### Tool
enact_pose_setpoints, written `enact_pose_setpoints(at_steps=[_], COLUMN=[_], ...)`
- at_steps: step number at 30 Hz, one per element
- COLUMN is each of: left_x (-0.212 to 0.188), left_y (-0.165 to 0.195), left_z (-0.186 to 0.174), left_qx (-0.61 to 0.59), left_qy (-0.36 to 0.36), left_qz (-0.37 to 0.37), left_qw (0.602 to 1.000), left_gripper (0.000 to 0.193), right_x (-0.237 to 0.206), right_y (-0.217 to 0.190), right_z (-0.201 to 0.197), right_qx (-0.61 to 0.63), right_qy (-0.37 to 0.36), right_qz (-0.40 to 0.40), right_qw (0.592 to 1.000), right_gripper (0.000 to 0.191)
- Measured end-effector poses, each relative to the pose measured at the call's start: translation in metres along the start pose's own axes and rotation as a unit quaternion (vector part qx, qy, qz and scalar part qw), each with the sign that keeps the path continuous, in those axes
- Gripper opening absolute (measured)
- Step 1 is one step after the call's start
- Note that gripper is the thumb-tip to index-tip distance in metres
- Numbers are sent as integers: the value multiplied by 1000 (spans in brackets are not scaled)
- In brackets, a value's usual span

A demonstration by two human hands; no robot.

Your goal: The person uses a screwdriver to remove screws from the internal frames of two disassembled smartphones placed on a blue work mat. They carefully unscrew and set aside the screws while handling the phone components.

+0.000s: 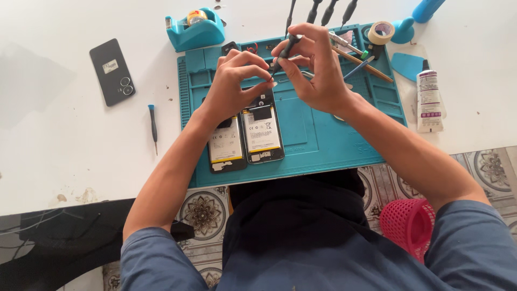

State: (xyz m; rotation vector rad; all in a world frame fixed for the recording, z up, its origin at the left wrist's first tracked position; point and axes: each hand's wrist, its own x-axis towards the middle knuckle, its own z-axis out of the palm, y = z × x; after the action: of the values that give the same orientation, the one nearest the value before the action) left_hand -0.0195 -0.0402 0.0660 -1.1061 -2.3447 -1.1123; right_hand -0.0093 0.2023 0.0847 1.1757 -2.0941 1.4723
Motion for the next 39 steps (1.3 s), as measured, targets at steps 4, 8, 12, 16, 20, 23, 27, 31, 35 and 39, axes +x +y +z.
enact_pose_setpoints(at_steps=[4,8,12,16,20,23,27,31,35,39], left_x=[2,1,2,2,3,4,5,6,6,6], left_y=[-1,-1,-1,-1,-1,-1,0,1,2,1], left_z=[0,2,4,6,7,6,4,4,4,5], left_qx=[-6,-14,-14,-19,-32,-35,-43,-54,-58,-54], left_qy=[12,16,20,22,24,31,28,27,24,23], left_qz=[-5,-14,-26,-31,-40,-20,-20,-17,-11,-10], left_qw=[1000,1000,999,999,998,999,998,998,998,998], left_gripper=[10,9,9,10,11,12,12,12,13,12], right_x=[1,0,1,0,-1,0,2,2,3,2], right_y=[-3,-8,-7,-7,-7,-6,-6,-6,-6,-6], right_z=[0,-1,-3,-2,-2,-2,-3,-2,-1,2], right_qx=[6,7,-1,-3,-5,-12,-25,-32,-45,-48], right_qy=[4,13,9,6,7,3,3,0,-4,-15], right_qz=[-3,1,-16,-9,-6,-14,-25,-27,-46,-47], right_qw=[1000,1000,1000,1000,1000,1000,999,999,998,998], right_gripper=[49,48,49,50,49,49,48,48,50,51])
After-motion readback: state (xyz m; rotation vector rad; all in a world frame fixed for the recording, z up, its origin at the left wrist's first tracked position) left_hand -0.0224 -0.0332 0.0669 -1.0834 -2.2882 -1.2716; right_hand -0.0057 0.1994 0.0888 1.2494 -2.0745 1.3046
